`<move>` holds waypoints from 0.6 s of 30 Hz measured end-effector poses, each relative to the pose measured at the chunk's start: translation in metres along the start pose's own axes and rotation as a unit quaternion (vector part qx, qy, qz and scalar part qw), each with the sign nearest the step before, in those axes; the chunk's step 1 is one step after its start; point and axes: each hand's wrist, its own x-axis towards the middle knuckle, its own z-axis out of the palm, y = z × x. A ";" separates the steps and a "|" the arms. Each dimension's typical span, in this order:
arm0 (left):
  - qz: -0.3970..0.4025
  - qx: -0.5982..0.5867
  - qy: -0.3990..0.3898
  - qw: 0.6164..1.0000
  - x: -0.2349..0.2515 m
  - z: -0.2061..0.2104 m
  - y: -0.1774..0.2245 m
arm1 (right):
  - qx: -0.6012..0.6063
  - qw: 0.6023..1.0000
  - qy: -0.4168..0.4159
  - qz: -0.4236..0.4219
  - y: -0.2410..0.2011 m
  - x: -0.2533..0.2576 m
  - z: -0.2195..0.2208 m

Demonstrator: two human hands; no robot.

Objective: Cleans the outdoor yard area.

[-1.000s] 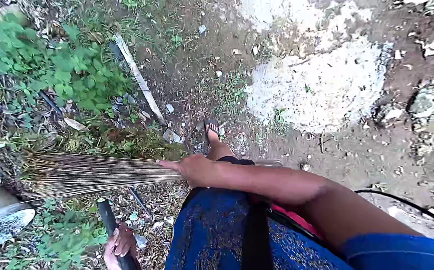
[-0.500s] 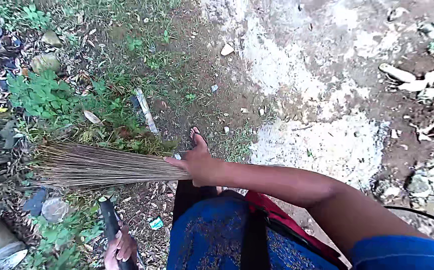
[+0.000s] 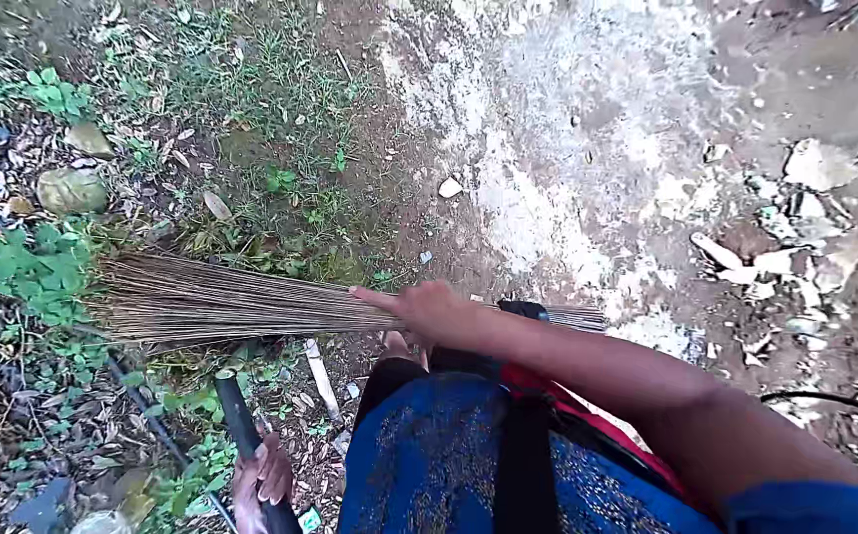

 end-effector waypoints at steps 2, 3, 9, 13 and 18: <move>0.003 0.014 -0.013 1.000 0.043 0.025 0.014 | 0.015 1.000 0.010 -0.003 0.020 0.019 -0.038; 0.010 0.021 -0.012 1.000 0.065 0.040 0.020 | 0.023 1.000 0.017 -0.005 0.031 0.029 -0.056; 0.055 0.037 -0.014 0.998 0.190 0.142 0.041 | 0.043 0.998 0.031 -0.039 0.109 0.092 -0.178; 0.077 0.038 -0.012 0.996 0.259 0.226 0.051 | 0.053 0.995 0.035 -0.079 0.168 0.124 -0.282; 0.079 0.032 -0.017 0.996 0.347 0.316 0.067 | 0.032 0.992 0.063 -0.103 0.231 0.158 -0.401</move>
